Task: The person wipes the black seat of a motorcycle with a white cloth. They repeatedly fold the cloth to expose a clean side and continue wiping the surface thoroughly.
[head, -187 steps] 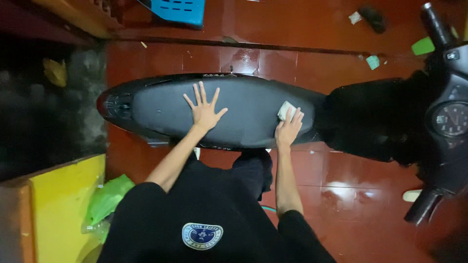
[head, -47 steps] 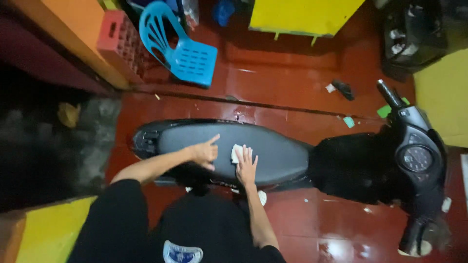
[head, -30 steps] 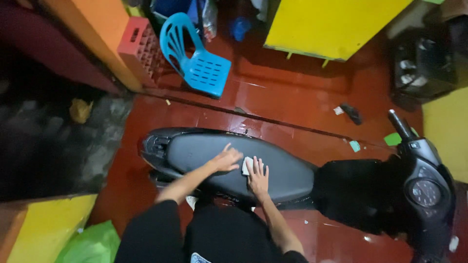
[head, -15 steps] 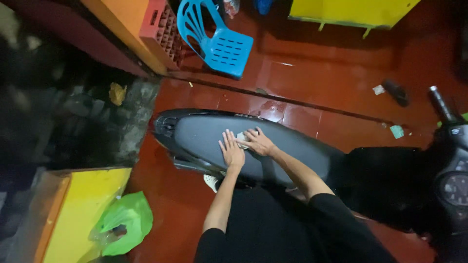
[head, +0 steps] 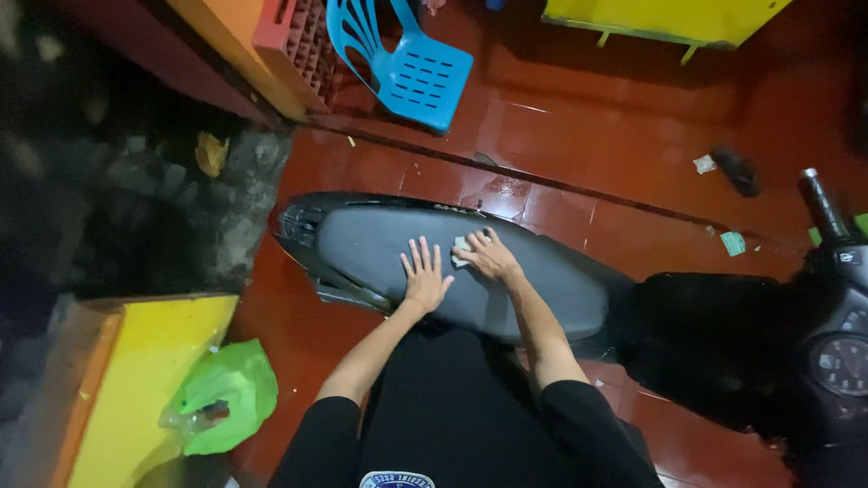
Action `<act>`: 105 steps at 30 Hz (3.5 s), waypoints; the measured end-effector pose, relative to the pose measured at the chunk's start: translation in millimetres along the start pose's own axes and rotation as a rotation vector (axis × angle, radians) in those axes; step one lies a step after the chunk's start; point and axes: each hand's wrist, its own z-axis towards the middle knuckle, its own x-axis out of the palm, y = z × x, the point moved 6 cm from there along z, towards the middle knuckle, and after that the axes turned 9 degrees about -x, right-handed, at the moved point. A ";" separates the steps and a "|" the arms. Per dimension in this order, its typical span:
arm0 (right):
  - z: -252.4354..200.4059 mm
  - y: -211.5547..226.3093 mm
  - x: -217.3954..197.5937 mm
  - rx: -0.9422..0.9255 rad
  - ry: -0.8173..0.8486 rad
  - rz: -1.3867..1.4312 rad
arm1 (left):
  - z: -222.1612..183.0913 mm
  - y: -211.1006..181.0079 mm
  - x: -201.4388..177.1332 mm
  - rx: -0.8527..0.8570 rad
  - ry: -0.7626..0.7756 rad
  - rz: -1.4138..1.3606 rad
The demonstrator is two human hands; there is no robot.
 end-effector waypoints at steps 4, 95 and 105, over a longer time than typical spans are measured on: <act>-20.6 -0.1 -8.1 0.474 -0.180 0.082 | -8.8 6.2 1.9 0.255 0.098 -0.006; -32.7 137.6 13.9 0.014 -0.211 0.250 | 34.4 94.9 -5.3 0.991 0.133 0.321; -123.7 95.0 -5.1 0.258 -0.177 -0.080 | 38.2 94.0 -1.2 0.966 0.149 0.360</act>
